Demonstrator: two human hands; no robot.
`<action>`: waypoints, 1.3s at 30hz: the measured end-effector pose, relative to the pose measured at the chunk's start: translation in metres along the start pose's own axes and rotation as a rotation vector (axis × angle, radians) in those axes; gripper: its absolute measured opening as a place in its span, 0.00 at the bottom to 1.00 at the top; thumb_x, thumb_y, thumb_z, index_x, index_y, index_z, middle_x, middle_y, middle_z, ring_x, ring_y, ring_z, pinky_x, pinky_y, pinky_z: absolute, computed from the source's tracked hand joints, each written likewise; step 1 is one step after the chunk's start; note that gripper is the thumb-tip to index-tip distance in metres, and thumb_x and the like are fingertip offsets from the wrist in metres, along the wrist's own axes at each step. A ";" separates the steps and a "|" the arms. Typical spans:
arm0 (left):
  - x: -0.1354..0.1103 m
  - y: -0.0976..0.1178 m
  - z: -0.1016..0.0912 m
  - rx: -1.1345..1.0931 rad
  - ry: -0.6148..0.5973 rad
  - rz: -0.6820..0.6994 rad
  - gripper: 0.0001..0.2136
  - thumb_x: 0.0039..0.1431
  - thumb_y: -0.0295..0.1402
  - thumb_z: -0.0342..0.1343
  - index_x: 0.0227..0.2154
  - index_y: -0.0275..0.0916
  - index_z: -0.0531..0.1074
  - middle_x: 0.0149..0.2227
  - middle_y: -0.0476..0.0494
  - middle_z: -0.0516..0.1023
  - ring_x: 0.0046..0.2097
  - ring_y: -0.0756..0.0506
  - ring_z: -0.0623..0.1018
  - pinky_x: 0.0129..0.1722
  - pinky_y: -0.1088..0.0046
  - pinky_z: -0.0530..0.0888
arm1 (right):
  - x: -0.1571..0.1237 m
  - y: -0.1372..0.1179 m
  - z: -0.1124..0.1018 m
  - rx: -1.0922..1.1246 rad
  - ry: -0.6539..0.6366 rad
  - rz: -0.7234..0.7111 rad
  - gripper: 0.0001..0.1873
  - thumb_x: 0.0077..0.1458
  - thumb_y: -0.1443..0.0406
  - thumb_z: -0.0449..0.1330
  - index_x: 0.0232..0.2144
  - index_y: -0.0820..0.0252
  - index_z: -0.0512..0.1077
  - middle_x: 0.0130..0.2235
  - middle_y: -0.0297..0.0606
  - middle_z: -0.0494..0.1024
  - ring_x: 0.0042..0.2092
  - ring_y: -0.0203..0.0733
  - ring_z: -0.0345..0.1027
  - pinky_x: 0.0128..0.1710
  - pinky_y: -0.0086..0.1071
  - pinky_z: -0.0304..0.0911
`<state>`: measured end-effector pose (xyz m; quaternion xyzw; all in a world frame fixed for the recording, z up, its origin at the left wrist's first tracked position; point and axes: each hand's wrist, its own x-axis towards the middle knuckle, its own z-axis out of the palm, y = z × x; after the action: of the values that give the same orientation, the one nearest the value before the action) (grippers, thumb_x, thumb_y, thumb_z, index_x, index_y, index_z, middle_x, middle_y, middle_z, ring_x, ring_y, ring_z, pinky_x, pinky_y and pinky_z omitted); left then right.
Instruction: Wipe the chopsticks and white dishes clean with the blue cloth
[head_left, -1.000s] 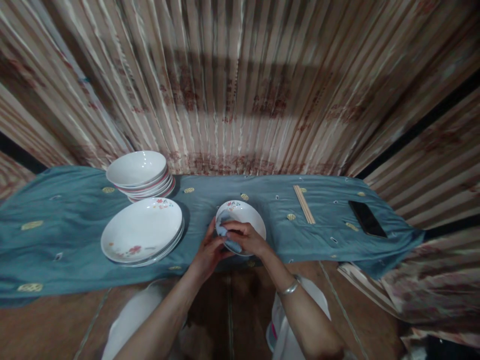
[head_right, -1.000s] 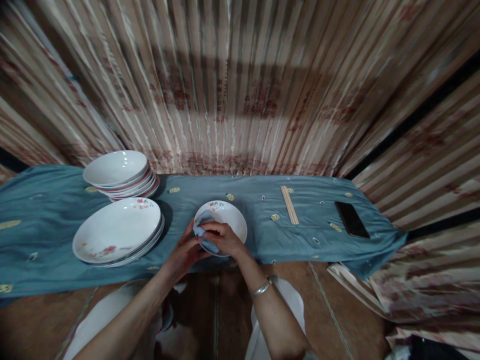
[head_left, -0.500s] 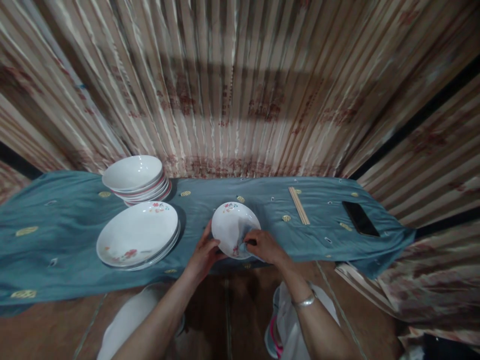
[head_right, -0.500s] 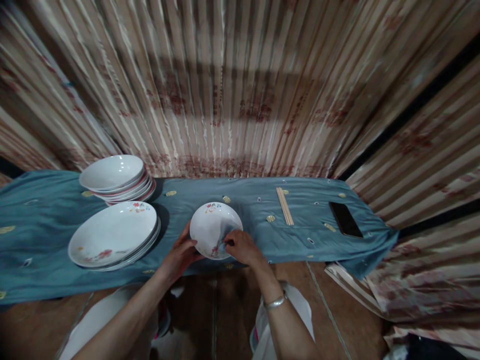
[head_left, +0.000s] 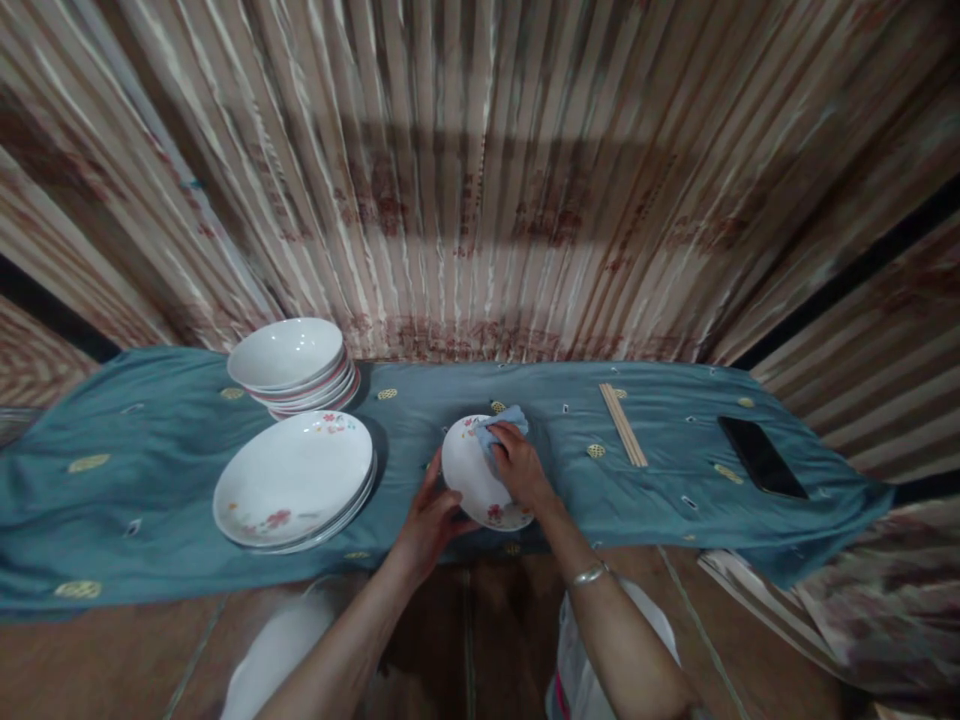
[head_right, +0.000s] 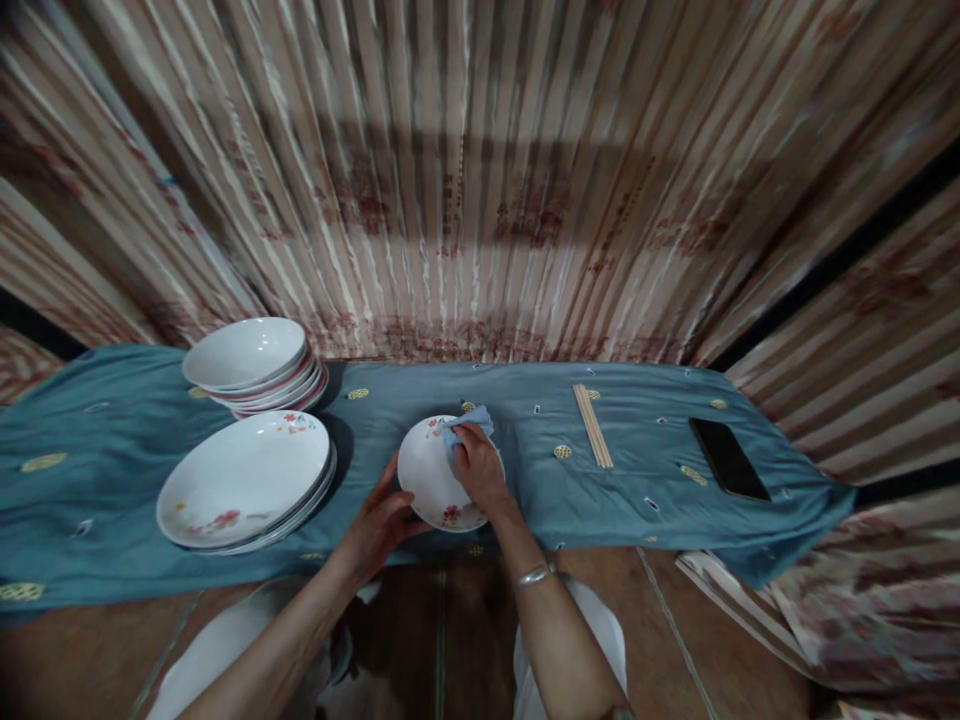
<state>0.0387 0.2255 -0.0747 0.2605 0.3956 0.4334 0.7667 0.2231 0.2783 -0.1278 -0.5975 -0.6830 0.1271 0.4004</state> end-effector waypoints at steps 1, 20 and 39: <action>0.000 -0.001 0.000 -0.003 0.001 -0.001 0.42 0.44 0.28 0.63 0.64 0.53 0.55 0.58 0.40 0.67 0.44 0.42 0.76 0.41 0.55 0.79 | 0.003 -0.004 0.003 0.042 -0.002 0.001 0.20 0.57 0.70 0.50 0.50 0.59 0.71 0.54 0.45 0.72 0.56 0.45 0.65 0.60 0.42 0.58; 0.004 -0.007 -0.003 -0.041 0.020 0.007 0.41 0.44 0.29 0.62 0.63 0.50 0.55 0.56 0.40 0.71 0.44 0.41 0.78 0.39 0.58 0.78 | -0.006 -0.061 -0.003 0.731 -0.383 0.078 0.14 0.54 0.60 0.60 0.41 0.59 0.76 0.44 0.38 0.78 0.47 0.42 0.71 0.51 0.34 0.64; -0.003 0.003 0.000 0.025 -0.031 0.034 0.43 0.42 0.29 0.63 0.64 0.50 0.56 0.48 0.44 0.76 0.37 0.45 0.76 0.38 0.62 0.77 | -0.042 -0.042 -0.069 0.116 -0.603 0.180 0.10 0.48 0.68 0.60 0.33 0.57 0.81 0.30 0.34 0.81 0.32 0.40 0.72 0.34 0.30 0.64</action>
<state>0.0366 0.2246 -0.0715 0.2835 0.3847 0.4374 0.7618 0.2402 0.2080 -0.0723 -0.5674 -0.7068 0.3719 0.2005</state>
